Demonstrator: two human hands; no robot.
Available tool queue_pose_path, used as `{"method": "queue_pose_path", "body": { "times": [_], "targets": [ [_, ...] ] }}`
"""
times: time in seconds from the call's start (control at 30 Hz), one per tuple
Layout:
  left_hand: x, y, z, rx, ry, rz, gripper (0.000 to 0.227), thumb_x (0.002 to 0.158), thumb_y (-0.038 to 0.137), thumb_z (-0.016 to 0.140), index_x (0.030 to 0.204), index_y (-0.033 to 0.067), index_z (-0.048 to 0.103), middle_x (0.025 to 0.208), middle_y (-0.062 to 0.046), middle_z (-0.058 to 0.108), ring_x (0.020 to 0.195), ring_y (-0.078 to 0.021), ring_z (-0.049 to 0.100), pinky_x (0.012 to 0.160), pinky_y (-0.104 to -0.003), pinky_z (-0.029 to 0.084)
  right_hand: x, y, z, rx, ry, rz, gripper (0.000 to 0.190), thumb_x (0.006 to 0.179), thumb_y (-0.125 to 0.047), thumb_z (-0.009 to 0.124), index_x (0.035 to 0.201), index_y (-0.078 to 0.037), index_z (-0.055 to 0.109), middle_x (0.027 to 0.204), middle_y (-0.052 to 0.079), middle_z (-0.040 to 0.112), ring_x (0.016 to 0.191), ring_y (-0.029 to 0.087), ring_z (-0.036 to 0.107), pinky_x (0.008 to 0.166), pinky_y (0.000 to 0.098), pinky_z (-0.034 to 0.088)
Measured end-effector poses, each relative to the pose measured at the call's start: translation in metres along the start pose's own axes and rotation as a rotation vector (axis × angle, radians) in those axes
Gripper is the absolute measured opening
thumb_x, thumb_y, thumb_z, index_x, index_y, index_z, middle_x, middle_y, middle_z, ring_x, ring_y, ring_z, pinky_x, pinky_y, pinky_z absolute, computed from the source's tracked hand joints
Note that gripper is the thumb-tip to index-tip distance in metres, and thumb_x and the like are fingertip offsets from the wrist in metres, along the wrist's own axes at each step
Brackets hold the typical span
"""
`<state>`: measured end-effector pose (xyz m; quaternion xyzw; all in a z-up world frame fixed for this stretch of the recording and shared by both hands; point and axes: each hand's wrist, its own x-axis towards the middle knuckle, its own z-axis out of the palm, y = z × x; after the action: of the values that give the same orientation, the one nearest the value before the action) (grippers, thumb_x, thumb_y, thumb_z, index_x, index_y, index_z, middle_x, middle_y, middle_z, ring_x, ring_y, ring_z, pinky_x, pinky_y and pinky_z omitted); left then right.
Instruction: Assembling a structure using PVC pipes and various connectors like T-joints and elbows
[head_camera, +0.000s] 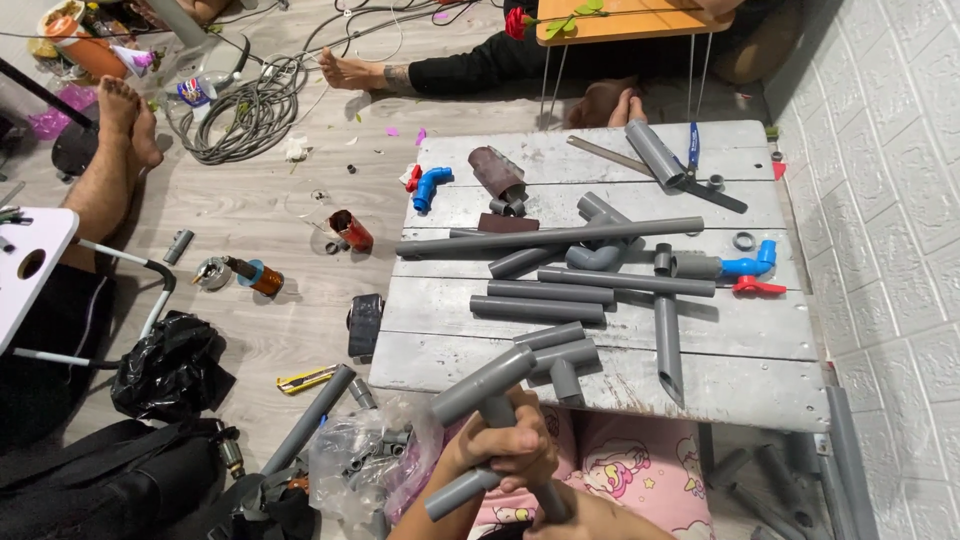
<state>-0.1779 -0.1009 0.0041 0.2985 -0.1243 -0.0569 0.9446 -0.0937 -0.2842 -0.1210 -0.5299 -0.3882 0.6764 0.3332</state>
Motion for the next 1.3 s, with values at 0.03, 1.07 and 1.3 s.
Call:
{"method": "queue_pose_path", "body": {
  "times": [0.03,1.07,1.3],
  "targets": [
    [-0.004,-0.002,-0.001,0.025,0.068,-0.04,0.038,0.093,0.022,0.068,0.061,0.0174,0.047,0.047,0.006,0.037,0.045,-0.0063,0.044,0.047,-0.02,0.035,-0.003,-0.005,0.007,0.067,0.086,0.051,0.025,0.09,-0.023,0.07,0.112,-0.013,0.063,0.095,0.001,0.066,0.09,0.009,0.064,0.081,0.0232,0.047],
    [-0.001,0.03,-0.065,-0.118,0.498,0.605,0.012,0.095,0.019,0.052,0.084,0.0148,0.05,0.06,0.005,0.037,0.056,-0.0128,0.047,0.056,-0.028,0.037,-0.068,-0.12,-0.041,-0.538,1.175,-0.372,0.033,0.087,-0.013,0.07,0.12,-0.009,0.067,0.09,0.007,0.073,0.062,0.019,0.06,0.061,0.031,0.05],
    [-0.009,0.062,-0.063,1.177,1.064,0.315,0.031,0.092,0.023,0.062,0.116,0.0101,0.047,0.071,-0.008,0.057,0.062,-0.0204,0.057,0.058,-0.032,0.045,-0.055,-0.11,-0.062,-0.74,1.296,-0.509,0.042,0.089,-0.01,0.077,0.129,-0.002,0.069,0.092,0.014,0.072,0.084,0.034,0.073,0.071,0.0393,0.057]
  ]
}}
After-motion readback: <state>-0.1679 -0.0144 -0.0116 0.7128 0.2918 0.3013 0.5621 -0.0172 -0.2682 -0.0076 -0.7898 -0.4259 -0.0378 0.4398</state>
